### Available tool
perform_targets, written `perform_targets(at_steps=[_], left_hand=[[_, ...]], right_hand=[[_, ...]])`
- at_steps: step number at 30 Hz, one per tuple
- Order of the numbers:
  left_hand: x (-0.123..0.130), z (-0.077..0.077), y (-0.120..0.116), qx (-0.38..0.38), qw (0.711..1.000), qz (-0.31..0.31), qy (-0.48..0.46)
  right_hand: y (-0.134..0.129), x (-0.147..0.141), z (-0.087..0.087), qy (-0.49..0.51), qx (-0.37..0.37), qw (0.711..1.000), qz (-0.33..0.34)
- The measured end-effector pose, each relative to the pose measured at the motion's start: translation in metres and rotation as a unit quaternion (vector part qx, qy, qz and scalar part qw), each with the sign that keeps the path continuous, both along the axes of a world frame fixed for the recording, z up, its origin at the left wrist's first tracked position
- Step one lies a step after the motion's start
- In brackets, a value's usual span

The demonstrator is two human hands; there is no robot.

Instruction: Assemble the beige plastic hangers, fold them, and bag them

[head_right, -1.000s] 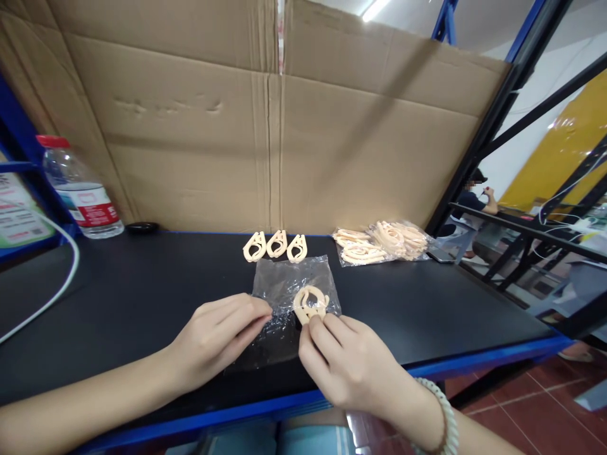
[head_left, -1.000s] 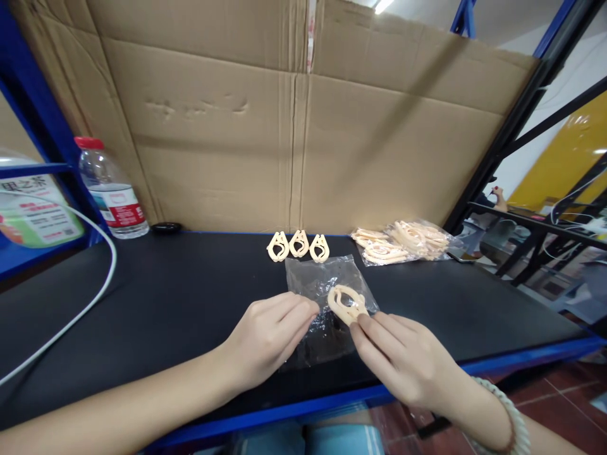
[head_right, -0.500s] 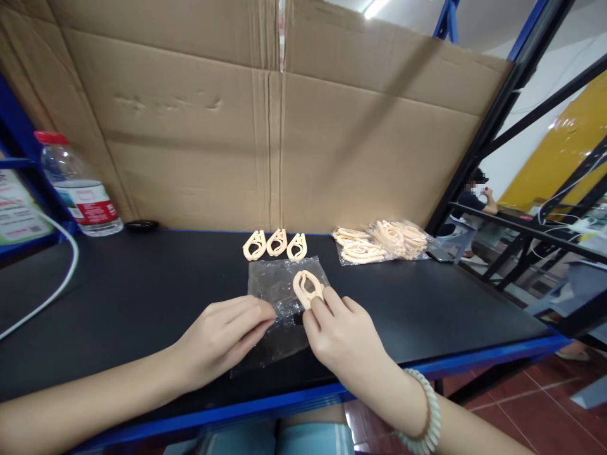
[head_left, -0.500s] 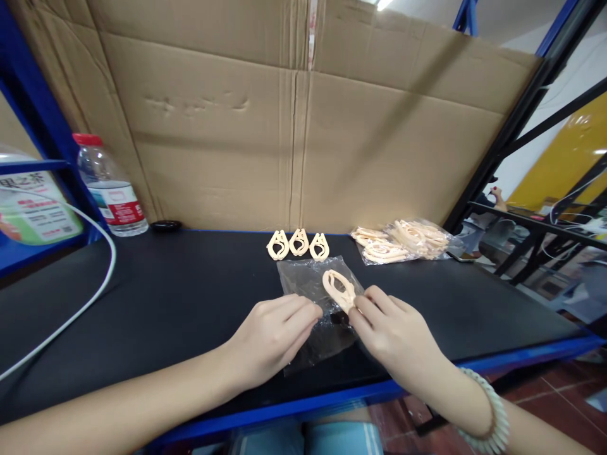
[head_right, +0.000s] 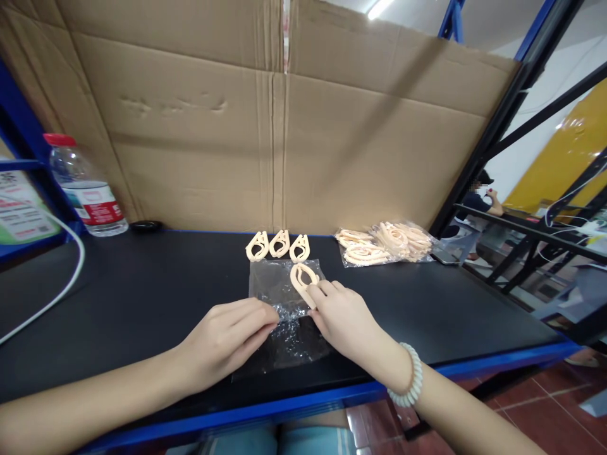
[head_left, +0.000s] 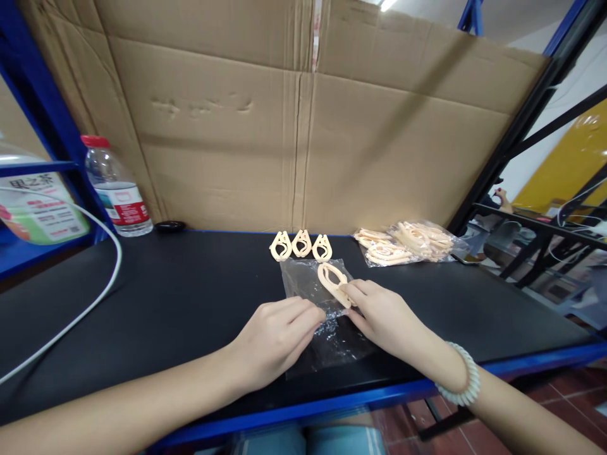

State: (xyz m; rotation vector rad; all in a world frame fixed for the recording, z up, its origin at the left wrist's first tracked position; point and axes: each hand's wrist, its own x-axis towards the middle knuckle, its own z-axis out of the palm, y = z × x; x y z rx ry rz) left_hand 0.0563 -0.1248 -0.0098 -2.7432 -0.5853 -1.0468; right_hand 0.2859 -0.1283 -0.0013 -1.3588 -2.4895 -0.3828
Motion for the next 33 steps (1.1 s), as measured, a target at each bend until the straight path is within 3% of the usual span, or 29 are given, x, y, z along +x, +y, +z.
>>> perform_targets(at_steps=[5, 10, 12, 15, 17, 19, 21, 25, 28, 33], left_hand=[[0.0, -0.002, 0.001, -0.016, 1.0, -0.001, -0.002], [0.0, -0.003, 0.002, -0.045, 0.999, 0.004, -0.005], [0.001, -0.004, 0.002, -0.049, 0.999, 0.004, -0.004], [0.0, -0.004, 0.003, -0.051, 0.999, 0.004, -0.003], [0.0, -0.004, 0.003, -0.054, 0.999, 0.002, -0.004], [0.0, -0.004, 0.003, -0.056, 0.998, -0.004, -0.004], [0.0, -0.003, 0.003, -0.057, 0.998, -0.011, -0.003], [-0.002, -0.002, 0.003, -0.061, 0.998, -0.025, 0.002], [-0.003, -0.002, 0.004, -0.057, 0.998, -0.034, 0.009], [-0.006, -0.003, 0.007, -0.062, 0.997, -0.041, 0.0]], right_hand=[[0.006, -0.005, -0.001, -0.055, 0.061, 0.996, -0.023], [0.009, -0.002, 0.011, -0.011, 0.011, 1.0, -0.003], [0.013, 0.005, 0.027, 0.04, -0.048, 0.997, 0.045], [0.034, 0.014, 0.053, 0.091, -0.148, 0.97, 0.171], [0.06, 0.016, 0.06, 0.097, -0.157, 0.965, 0.187], [0.092, 0.012, 0.057, 0.073, -0.05, 0.989, 0.118], [0.124, 0.007, 0.045, -0.076, 0.009, 0.994, 0.079], [0.168, -0.002, 0.018, -0.136, -0.007, 0.985, 0.103], [0.18, -0.004, 0.01, -0.151, -0.01, 0.982, 0.11], [0.182, 0.008, 0.012, -0.164, -0.027, 0.98, 0.11]])
